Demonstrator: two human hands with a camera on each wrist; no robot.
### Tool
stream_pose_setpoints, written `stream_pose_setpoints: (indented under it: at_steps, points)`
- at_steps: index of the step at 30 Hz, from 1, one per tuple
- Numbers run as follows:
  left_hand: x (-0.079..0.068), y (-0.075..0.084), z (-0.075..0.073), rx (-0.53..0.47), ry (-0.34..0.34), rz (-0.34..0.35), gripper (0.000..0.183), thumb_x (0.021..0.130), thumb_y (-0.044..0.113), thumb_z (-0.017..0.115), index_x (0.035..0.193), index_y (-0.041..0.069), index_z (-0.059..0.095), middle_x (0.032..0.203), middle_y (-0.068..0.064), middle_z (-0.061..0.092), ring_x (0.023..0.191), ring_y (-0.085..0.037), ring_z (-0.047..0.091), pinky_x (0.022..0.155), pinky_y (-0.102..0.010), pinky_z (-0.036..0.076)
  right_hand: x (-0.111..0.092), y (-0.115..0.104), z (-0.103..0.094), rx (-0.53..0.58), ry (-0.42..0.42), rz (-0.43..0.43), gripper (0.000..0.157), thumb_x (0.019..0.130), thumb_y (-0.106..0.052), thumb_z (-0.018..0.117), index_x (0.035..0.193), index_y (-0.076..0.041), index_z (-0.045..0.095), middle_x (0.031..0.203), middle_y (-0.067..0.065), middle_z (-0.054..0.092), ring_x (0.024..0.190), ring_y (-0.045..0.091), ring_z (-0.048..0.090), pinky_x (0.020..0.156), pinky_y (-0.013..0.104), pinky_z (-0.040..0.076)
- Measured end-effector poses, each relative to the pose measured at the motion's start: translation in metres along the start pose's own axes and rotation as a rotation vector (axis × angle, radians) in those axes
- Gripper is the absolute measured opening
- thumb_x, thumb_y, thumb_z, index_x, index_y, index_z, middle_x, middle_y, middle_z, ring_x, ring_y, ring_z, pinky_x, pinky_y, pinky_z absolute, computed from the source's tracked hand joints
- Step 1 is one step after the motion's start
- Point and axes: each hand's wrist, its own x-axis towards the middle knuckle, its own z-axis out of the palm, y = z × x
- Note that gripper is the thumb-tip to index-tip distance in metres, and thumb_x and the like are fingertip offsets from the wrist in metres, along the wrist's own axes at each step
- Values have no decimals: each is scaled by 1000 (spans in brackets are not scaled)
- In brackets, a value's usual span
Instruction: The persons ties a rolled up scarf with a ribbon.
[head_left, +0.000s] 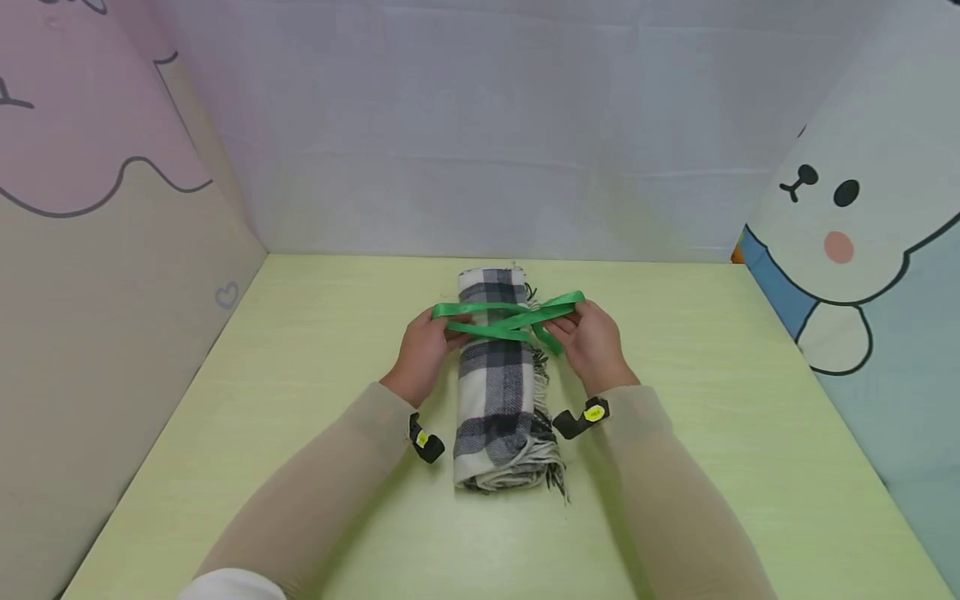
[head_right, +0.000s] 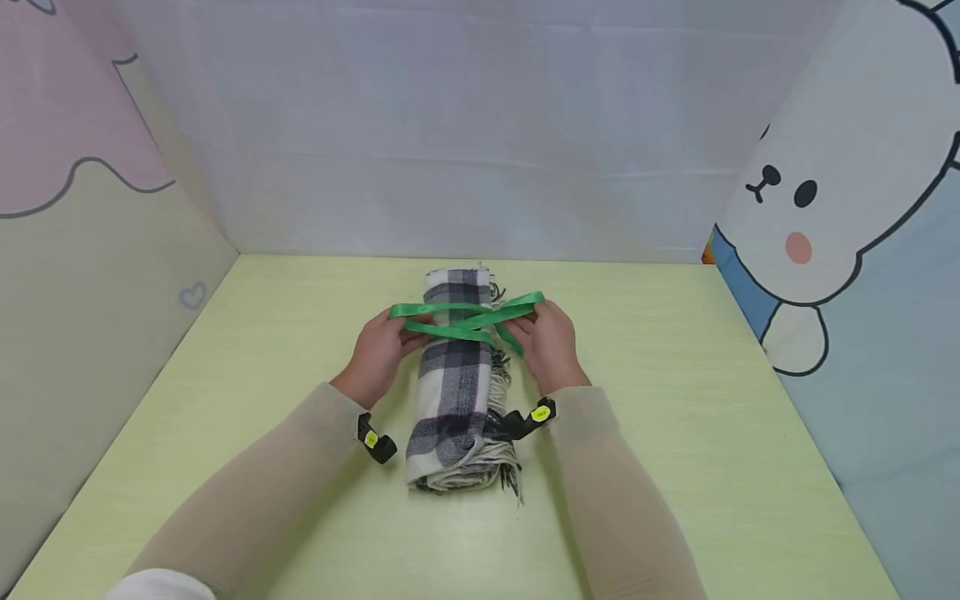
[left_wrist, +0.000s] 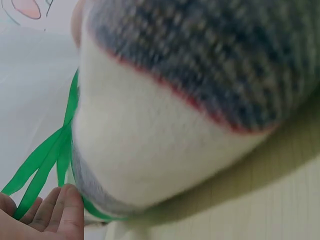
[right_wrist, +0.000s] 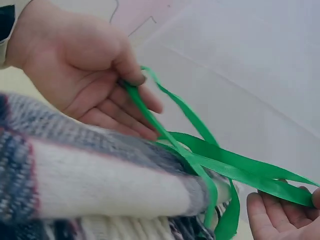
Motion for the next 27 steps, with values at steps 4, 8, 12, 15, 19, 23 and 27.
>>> stream_pose_setpoints:
  at_steps: [4, 8, 12, 15, 19, 23, 27]
  points:
    - [2, -1, -14, -22, 4, -4, 36, 113, 13, 37, 129, -9, 61, 133, -26, 61, 124, -35, 62, 104, -37, 52, 4, -2, -9, 86, 24, 32, 31, 115, -22, 27, 125, -1, 47, 124, 19, 52, 137, 38, 48, 114, 42, 42]
    - [6, -2, -27, -44, 22, -14, 37, 113, 14, 36, 129, -11, 59, 136, -32, 56, 126, -38, 60, 104, -37, 52, 9, -5, -17, 160, 52, 61, 33, 115, -22, 26, 132, -1, 45, 128, 20, 51, 141, 36, 44, 116, 42, 39]
    - [9, -4, -40, -80, 53, -38, 37, 113, 14, 37, 129, -12, 58, 136, -32, 55, 123, -37, 61, 102, -36, 53, 11, -8, -26, 196, 73, 67, 34, 115, -21, 27, 136, 0, 43, 128, 20, 50, 143, 34, 42, 117, 40, 38]
    - [11, -6, -49, -104, 72, -55, 37, 113, 14, 36, 130, -11, 57, 135, -30, 56, 118, -33, 64, 101, -37, 54, 12, -11, -32, 215, 83, 70, 33, 115, -21, 27, 137, -1, 41, 129, 20, 48, 144, 34, 41, 118, 40, 37]
    - [12, -10, -61, -157, 120, -87, 34, 112, 11, 36, 130, -9, 57, 133, -27, 58, 110, -29, 67, 100, -38, 55, 13, -15, -42, 258, 85, 87, 34, 115, -21, 27, 138, -1, 42, 132, 20, 47, 146, 33, 38, 119, 40, 35]
    - [11, -11, -71, -215, 173, -112, 31, 111, 8, 35, 128, -8, 56, 126, -23, 60, 108, -28, 68, 100, -39, 55, 14, -19, -53, 297, 96, 103, 32, 115, -19, 29, 129, 0, 49, 130, 20, 50, 146, 33, 38, 119, 41, 35]
    - [11, -8, -81, -240, 204, -126, 29, 112, 10, 36, 130, -7, 52, 124, -20, 61, 108, -27, 68, 101, -39, 54, 15, -23, -65, 331, 131, 102, 24, 114, -15, 34, 124, -1, 51, 131, 19, 50, 146, 32, 38, 118, 42, 36]
